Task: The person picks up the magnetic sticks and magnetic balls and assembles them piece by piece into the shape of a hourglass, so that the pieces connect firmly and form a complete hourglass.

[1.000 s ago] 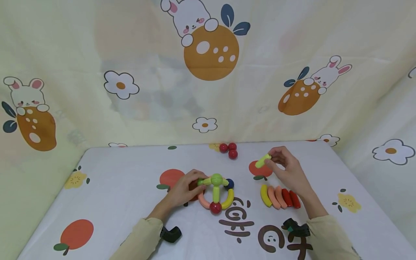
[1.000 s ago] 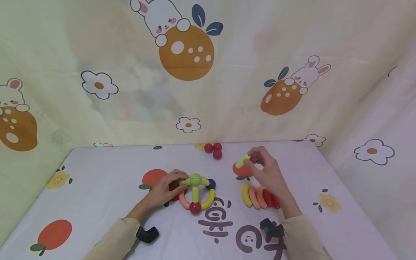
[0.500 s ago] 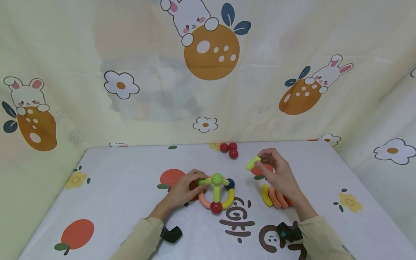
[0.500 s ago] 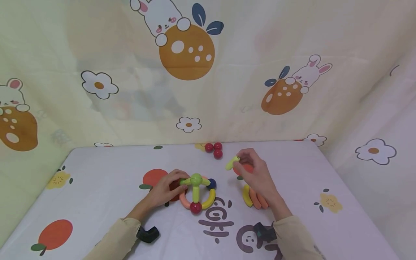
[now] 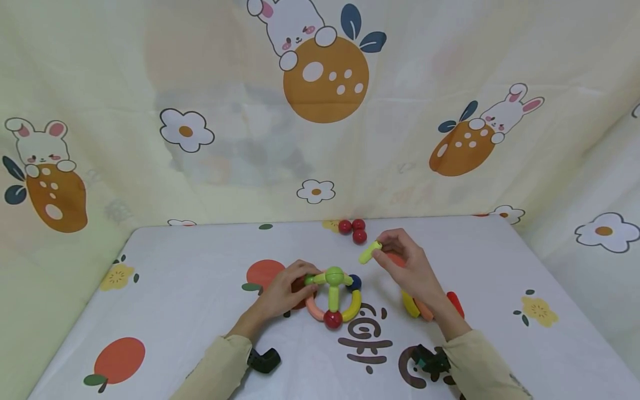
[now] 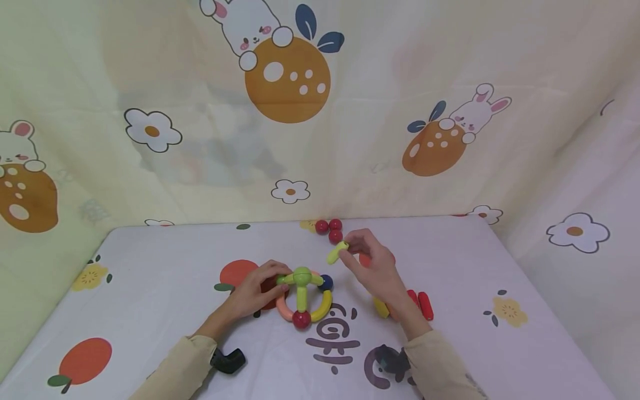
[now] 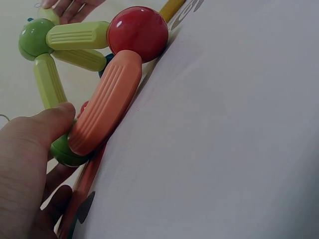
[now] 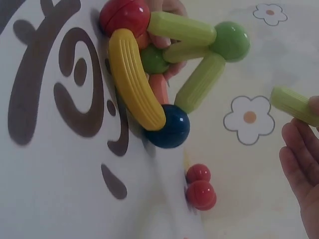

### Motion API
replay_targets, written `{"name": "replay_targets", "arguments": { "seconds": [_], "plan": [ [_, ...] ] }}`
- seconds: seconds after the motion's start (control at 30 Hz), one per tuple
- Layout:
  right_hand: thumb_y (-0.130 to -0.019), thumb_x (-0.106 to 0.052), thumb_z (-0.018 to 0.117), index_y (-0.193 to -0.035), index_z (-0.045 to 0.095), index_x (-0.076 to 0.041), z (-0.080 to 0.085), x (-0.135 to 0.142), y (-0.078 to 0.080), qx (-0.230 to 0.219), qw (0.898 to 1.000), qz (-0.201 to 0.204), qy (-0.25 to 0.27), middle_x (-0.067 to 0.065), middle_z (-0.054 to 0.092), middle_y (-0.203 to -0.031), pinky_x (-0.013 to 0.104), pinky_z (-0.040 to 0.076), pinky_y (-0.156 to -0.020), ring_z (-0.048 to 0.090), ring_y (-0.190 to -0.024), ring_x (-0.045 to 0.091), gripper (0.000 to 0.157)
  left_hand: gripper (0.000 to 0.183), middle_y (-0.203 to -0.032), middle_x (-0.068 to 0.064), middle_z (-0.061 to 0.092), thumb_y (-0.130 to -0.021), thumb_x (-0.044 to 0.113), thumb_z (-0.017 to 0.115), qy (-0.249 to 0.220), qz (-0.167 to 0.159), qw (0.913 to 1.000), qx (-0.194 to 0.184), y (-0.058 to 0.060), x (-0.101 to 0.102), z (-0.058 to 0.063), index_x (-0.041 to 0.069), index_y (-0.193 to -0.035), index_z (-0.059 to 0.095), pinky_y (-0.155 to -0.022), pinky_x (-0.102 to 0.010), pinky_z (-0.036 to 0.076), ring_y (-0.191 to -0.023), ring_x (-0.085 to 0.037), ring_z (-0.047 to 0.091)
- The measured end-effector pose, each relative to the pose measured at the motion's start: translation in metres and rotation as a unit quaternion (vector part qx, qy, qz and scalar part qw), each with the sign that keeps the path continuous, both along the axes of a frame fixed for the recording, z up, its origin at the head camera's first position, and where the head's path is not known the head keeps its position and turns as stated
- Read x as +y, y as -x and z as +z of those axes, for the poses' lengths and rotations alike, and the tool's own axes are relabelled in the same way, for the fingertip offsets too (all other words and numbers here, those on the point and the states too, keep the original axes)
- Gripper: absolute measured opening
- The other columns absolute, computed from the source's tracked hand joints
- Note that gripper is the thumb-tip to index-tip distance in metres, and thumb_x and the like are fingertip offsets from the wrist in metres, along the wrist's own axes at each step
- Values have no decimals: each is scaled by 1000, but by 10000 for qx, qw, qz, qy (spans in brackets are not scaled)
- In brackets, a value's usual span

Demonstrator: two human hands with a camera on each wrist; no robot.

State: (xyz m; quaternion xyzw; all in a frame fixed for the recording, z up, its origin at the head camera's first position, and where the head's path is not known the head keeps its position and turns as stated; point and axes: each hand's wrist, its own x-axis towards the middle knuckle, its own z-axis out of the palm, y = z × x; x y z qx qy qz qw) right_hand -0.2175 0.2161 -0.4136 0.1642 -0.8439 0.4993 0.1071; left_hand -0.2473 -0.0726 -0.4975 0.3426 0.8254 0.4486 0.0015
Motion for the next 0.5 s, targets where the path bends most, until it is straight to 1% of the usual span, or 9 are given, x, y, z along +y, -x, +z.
{"name": "replay_targets", "arguments": {
  "seconds": [0.2, 0.33, 0.5],
  "plan": [
    [-90, -20, 64, -117, 50, -13, -2, -9, -2, 38, 9999, 104, 46, 0, 60, -107, 15, 46, -89, 58, -96, 7, 31, 28, -117, 9, 56, -91, 26, 63, 18, -1, 10000, -71, 0, 0, 1, 28, -119, 60, -96, -32, 46, -108, -6, 53],
    [-89, -18, 65, -118, 51, -15, -5, -16, -3, 225, 9993, 267, 123, -1, 60, -108, 17, 48, -90, 60, -95, 10, 32, 29, -117, 9, 56, -91, 26, 63, 21, 3, 10000, -83, -1, 0, 1, 27, -119, 60, -96, -33, 47, -108, -7, 53],
    [-89, -21, 65, -119, 51, -17, -3, -25, -6, 234, 9992, 296, 107, -3, 61, -112, 17, 47, -91, 60, -97, 8, 33, 28, -118, 8, 56, -91, 25, 63, 13, 1, 10000, -85, -1, 0, 2, 27, -118, 60, -96, -34, 46, -109, -8, 53]
  ]
}}
